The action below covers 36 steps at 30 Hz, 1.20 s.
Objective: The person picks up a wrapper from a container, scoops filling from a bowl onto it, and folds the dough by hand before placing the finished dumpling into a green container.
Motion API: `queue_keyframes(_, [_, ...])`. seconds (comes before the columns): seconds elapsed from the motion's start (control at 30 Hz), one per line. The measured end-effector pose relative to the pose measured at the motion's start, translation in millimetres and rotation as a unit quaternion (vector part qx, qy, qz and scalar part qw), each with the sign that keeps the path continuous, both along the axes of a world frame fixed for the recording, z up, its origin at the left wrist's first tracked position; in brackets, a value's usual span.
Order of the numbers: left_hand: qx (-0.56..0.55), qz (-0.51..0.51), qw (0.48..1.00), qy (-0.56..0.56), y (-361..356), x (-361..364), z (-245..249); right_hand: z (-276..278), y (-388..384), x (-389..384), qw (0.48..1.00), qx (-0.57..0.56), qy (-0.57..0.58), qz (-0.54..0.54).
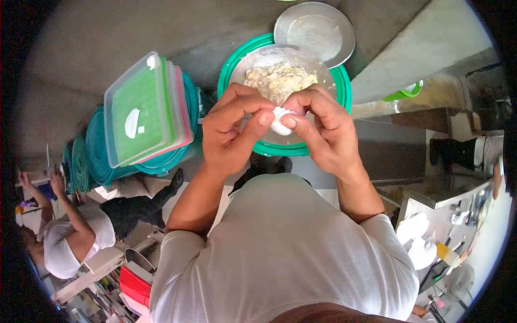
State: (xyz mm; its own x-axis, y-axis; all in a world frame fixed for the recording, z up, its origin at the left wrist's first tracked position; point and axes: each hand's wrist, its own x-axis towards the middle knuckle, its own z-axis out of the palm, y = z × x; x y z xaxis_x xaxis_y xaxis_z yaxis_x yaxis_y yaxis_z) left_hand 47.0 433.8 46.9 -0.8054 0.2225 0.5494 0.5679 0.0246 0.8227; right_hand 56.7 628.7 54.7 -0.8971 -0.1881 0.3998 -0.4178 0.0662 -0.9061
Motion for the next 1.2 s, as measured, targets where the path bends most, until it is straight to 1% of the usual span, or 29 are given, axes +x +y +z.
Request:
queue_keyframes(0.07, [-0.021, -0.009, 1.0, 0.006, 4.0, -1.3, -2.0, 1.4, 5.9, 1.4, 0.997, 0.068, 0.032, -0.001])
queue_keyframes(0.17, [0.007, -0.006, 1.0, -0.016, 11.3, -2.1, 1.1, 1.6, 10.1, 1.2, 0.998, 0.047, 0.03, -0.003])
queue_keyframes(0.23, [-0.032, -0.014, 0.999, -0.028, 11.1, -3.0, 4.2, -1.2, 14.5, -0.8, 0.997, 0.066, 0.046, -0.008])
queue_keyframes(0.27, [-0.031, -0.015, 0.999, -0.029, 10.0, -7.7, 2.3, -2.7, 17.0, -2.8, 0.995, 0.083, 0.062, -0.009])
queue_keyframes(0.3, [-0.052, -0.044, 0.998, 0.005, 8.6, -16.1, -0.9, -3.4, 20.6, -6.6, 0.994, 0.084, 0.062, -0.009])
queue_keyframes(0.33, [-0.074, -0.072, 0.994, 0.038, 8.5, -20.7, -2.9, -4.2, 25.4, -11.5, 0.989, 0.099, 0.114, -0.009])
queue_keyframes(0.37, [-0.073, -0.073, 0.994, 0.037, 11.1, -19.6, -3.5, -4.9, 29.3, -15.3, 0.98, 0.113, 0.165, -0.008])
queue_keyframes(0.4, [0.048, -0.124, 0.976, -0.172, 14.8, -17.4, -3.8, -5.3, 31.9, -17.3, 0.98, 0.114, 0.165, -0.008])
queue_keyframes(0.43, [0.166, -0.167, 0.898, -0.371, 17.0, -16.3, -4.1, -5.5, 33.9, -19.1, 0.981, 0.107, 0.164, 0.001])
queue_keyframes(0.47, [0.167, -0.166, 0.898, -0.371, 13.9, -21.1, -13.4, -5.8, 35.0, -21.1, 0.981, 0.1, 0.164, 0.011])
queue_keyframes(0.5, [0.208, -0.281, 0.834, -0.427, 7.8, -29.8, -30.3, -8.5, 35.2, -23.6, 0.982, 0.099, 0.163, 0.013])
queue_keyframes(0.53, [0.244, -0.39, 0.752, -0.472, 4.9, -35.7, -36.3, -13.8, 34.7, -26.5, 0.984, 0.103, 0.145, 0.032])
queue_keyframes(0.57, [0.244, -0.389, 0.753, -0.472, 3.5, -37.4, -37.0, -18.7, 33.6, -27.9, 0.985, 0.107, 0.127, 0.051])
queue_keyframes(0.6, [0.237, -0.326, 0.791, -0.46, 3.6, -38.8, -33.0, -23.4, 31.4, -27.4, 0.985, 0.106, 0.129, 0.053])
queue_keyframes(0.63, [0.229, -0.26, 0.825, -0.447, 4.0, -39.5, -29.2, -28.2, 28.3, -25.9, 0.997, 0.012, -0.013, 0.069])
queue_keyframes(0.67, [0.231, -0.257, 0.826, -0.446, 4.7, -38.8, -25.6, -30.5, 25.2, -25.0, 0.981, -0.082, -0.156, 0.084])
queue_keyframes(0.7, [0.217, -0.216, 0.847, -0.435, 5.5, -37.5, -21.6, -30.4, 22.0, -25.3, 0.98, -0.082, -0.156, 0.088])
queue_keyframes(0.73, [0.202, -0.174, 0.866, -0.423, 5.8, -36.2, -18.5, -30.5, 18.5, -25.7, 0.976, -0.127, -0.162, 0.076])
queue_keyframes(0.77, [0.202, -0.173, 0.866, -0.423, 5.7, -35.1, -16.2, -30.5, 15.4, -26.2, 0.969, -0.171, -0.167, 0.062])
queue_keyframes(0.8, [0.203, -0.147, 0.868, -0.428, 6.1, -33.8, -14.4, -34.9, 12.6, -27.9, 0.969, -0.171, -0.167, 0.062])
queue_keyframes(0.83, [0.204, -0.121, 0.87, -0.433, 6.7, -33.3, -13.6, -42.7, 9.5, -30.9, 0.984, -0.098, -0.143, 0.035])
queue_keyframes(0.87, [0.204, -0.121, 0.87, -0.433, 7.5, -33.9, -15.9, -46.7, 5.8, -33.1, 0.993, -0.024, -0.119, 0.009])
queue_keyframes(0.9, [0.198, -0.121, 0.883, -0.409, 8.3, -34.1, -20.3, -45.9, -0.2, -32.9, 0.994, 0.036, -0.104, -0.011])
queue_keyframes(0.93, [0.192, -0.122, 0.895, -0.384, 8.3, -34.5, -22.8, -47.7, -6.1, -33.8, 0.994, 0.037, -0.104, -0.011])
queue_keyframes(0.97, [0.193, -0.121, 0.895, -0.384, 7.8, -35.0, -23.1, -51.4, -12.0, -35.1, 0.996, 0.04, -0.07, -0.036])
queue_keyframes(1.0, [0.175, -0.116, 0.909, -0.361, 7.0, -35.6, -23.7, -53.7, -15.6, -36.7, 0.997, 0.043, -0.035, -0.061])
queue_keyframes(1.03, [0.156, -0.109, 0.921, -0.339, 5.4, -36.3, -24.4, -53.9, -17.8, -37.9, 0.997, 0.043, -0.036, -0.059])
queue_keyframes(1.13, [0.131, -0.094, 0.932, -0.324, -3.3, -36.9, -29.9, -53.7, -25.8, -37.1, 0.996, 0.02, -0.06, -0.061])
queue_keyframes(1.2, [0.138, -0.091, 0.936, -0.309, -3.6, -37.2, -27.7, -52.5, -30.4, -39.0, 0.996, -0.002, -0.073, -0.055])
